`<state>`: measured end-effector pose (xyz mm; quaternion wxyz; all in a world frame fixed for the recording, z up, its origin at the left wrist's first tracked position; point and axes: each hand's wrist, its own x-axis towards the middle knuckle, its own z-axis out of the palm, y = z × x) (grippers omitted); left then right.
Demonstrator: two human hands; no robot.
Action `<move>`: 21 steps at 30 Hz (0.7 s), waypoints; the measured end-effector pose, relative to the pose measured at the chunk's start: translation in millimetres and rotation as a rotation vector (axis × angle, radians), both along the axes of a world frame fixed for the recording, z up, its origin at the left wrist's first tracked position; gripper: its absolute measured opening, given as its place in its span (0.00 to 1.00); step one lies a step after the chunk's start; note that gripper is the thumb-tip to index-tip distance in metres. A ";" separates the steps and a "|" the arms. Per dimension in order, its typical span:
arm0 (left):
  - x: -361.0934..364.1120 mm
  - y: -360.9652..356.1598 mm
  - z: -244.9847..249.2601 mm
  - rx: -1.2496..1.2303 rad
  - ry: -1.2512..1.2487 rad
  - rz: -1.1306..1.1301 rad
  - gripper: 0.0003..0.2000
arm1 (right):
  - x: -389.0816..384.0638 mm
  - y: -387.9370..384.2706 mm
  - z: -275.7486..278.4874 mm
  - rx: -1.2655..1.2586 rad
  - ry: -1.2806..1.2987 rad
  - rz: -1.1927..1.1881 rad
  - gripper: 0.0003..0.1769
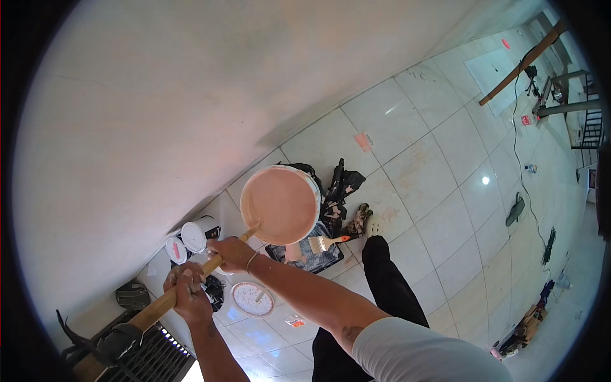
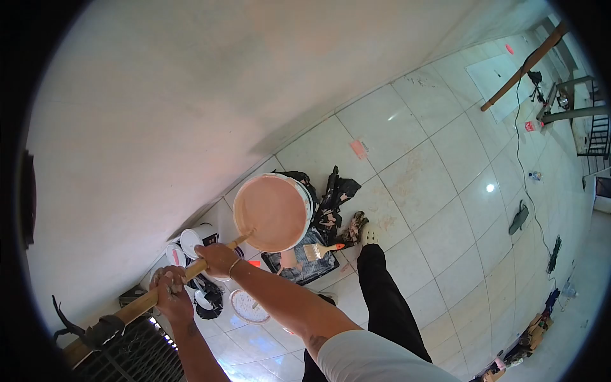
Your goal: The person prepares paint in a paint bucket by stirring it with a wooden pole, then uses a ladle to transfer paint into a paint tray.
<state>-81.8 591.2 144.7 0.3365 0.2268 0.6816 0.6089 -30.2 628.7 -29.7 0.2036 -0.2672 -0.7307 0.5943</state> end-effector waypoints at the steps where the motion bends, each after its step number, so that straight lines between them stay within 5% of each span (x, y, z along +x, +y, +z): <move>1: -1.5 -4.8 -0.2 -0.016 -0.009 -0.015 0.10 | 0.9 -6.4 -0.6 0.004 0.002 0.002 0.10; 8: 15.2 -11.0 -3.2 0.029 -0.178 0.087 0.10 | 40.6 0.3 10.6 -0.012 -0.167 0.230 0.12; 21: 54.6 69.9 -17.8 0.173 -0.221 -0.048 0.05 | 88.8 104.1 20.1 0.263 -0.288 0.142 0.15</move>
